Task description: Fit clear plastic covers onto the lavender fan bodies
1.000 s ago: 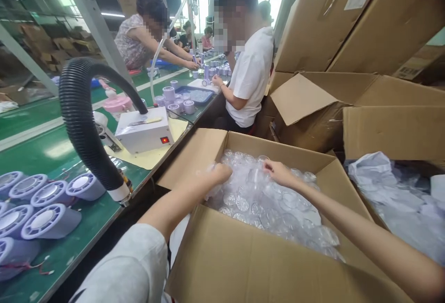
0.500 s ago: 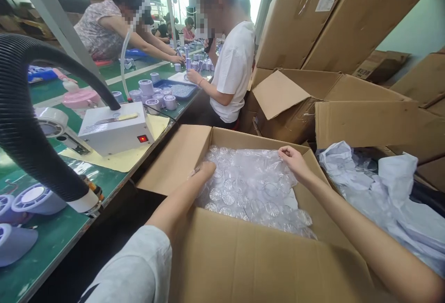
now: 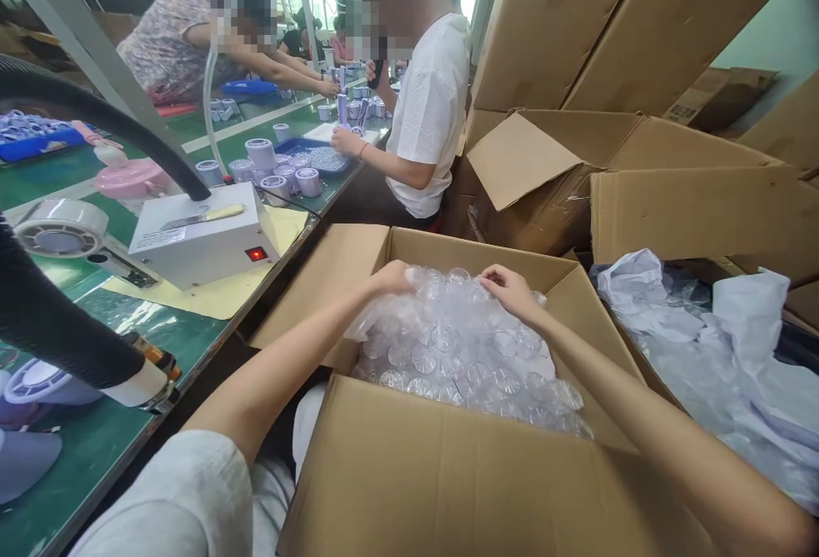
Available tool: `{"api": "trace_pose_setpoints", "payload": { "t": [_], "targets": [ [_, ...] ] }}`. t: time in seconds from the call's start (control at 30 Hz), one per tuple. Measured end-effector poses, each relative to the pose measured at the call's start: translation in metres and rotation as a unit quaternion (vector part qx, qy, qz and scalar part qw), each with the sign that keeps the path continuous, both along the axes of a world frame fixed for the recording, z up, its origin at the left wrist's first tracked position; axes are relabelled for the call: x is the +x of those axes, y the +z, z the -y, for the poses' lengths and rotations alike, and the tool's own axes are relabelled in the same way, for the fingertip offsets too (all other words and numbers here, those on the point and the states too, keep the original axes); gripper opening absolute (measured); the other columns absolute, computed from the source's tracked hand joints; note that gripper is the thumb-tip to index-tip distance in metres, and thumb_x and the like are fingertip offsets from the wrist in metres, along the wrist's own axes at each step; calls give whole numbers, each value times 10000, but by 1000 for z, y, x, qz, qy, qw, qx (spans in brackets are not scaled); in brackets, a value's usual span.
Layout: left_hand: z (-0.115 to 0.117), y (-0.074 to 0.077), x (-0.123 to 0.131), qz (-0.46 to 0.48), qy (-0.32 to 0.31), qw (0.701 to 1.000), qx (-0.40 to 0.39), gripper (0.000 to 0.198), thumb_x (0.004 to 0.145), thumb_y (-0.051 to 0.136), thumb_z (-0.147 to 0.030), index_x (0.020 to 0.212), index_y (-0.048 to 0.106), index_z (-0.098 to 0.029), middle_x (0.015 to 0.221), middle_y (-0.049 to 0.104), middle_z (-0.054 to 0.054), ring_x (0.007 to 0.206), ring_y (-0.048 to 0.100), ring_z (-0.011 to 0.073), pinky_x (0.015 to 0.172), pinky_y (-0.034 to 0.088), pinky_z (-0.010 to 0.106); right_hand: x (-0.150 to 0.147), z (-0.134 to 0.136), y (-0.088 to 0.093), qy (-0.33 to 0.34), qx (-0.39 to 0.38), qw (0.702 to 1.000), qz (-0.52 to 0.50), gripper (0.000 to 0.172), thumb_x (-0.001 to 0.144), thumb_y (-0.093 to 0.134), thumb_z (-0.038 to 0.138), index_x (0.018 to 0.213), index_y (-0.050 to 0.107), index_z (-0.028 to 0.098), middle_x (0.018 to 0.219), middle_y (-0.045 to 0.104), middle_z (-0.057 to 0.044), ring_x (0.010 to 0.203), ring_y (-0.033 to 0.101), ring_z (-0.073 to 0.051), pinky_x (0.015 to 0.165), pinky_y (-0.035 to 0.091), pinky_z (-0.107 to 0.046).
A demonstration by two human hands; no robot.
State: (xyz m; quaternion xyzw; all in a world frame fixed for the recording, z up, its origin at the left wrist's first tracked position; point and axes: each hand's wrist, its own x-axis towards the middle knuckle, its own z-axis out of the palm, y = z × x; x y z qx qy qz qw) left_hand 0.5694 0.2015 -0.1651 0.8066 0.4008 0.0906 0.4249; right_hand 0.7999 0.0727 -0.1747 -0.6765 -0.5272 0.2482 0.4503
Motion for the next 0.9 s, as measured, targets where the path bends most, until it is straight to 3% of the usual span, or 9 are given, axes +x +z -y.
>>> {"api": "trace_pose_setpoints", "payload": {
  "t": [0.13, 0.3, 0.47, 0.57, 0.67, 0.8, 0.9],
  "targets": [
    [18, -4, 13, 77, -13, 997, -4, 242, 888, 602, -300, 1043, 630, -116, 1070, 649, 60, 945, 637, 193, 810, 554, 369, -44, -49, 1, 91, -1, 995, -50, 266, 760, 628, 441, 812, 607, 181, 775, 633, -26, 692, 569, -168, 630, 445, -275],
    [26, -23, 17, 146, 105, 984, 2, 262, 914, 559, -333, 1040, 622, -113, 1010, 660, 56, 874, 648, 169, 761, 558, 343, -74, -96, -11, 151, -24, 985, -72, 232, 872, 621, 369, 930, 610, 145, 831, 646, -26, 683, 605, -141, 623, 503, -276],
    [19, -32, 7, 152, 208, 966, 14, 219, 906, 561, -304, 976, 636, -111, 947, 670, 48, 858, 641, 169, 770, 532, 342, -78, -118, -33, 131, -49, 990, -13, 218, 913, 640, 306, 1039, 604, 132, 1020, 644, -56, 819, 636, -163, 727, 549, -327],
    [19, -31, -1, 133, 227, 964, 25, 87, 811, 596, -133, 864, 665, -145, 860, 688, 57, 891, 639, 202, 797, 485, 316, -72, -133, -49, 114, -91, 988, 45, 236, 955, 589, 328, 1092, 606, 136, 1070, 632, -68, 855, 638, -173, 739, 560, -342],
    [18, -30, -8, 111, 233, 966, 23, 160, 715, 574, -45, 768, 659, -169, 785, 693, 63, 885, 645, 232, 761, 456, 276, -66, -149, -66, 109, -144, 977, 112, 247, 966, 574, 324, 1129, 602, 141, 1097, 628, -76, 906, 638, -191, 778, 562, -372],
    [14, -26, -13, 89, 263, 961, 14, 216, 722, 500, -42, 871, 612, -152, 878, 700, 82, 836, 637, 205, 696, 450, 250, -67, -161, -85, 118, -181, 955, 204, 254, 952, 595, 301, 1168, 599, 168, 1220, 584, -91, 1050, 597, -231, 893, 521, -437],
    [15, -21, -12, 79, 271, 959, 14, 300, 719, 529, -67, 999, 571, -166, 935, 701, 87, 836, 630, 207, 713, 452, 265, -70, -154, -94, 133, -191, 939, 253, 266, 953, 593, 305, 1182, 592, 170, 1222, 581, -91, 1045, 600, -231, 885, 526, -432]
  ]
}}
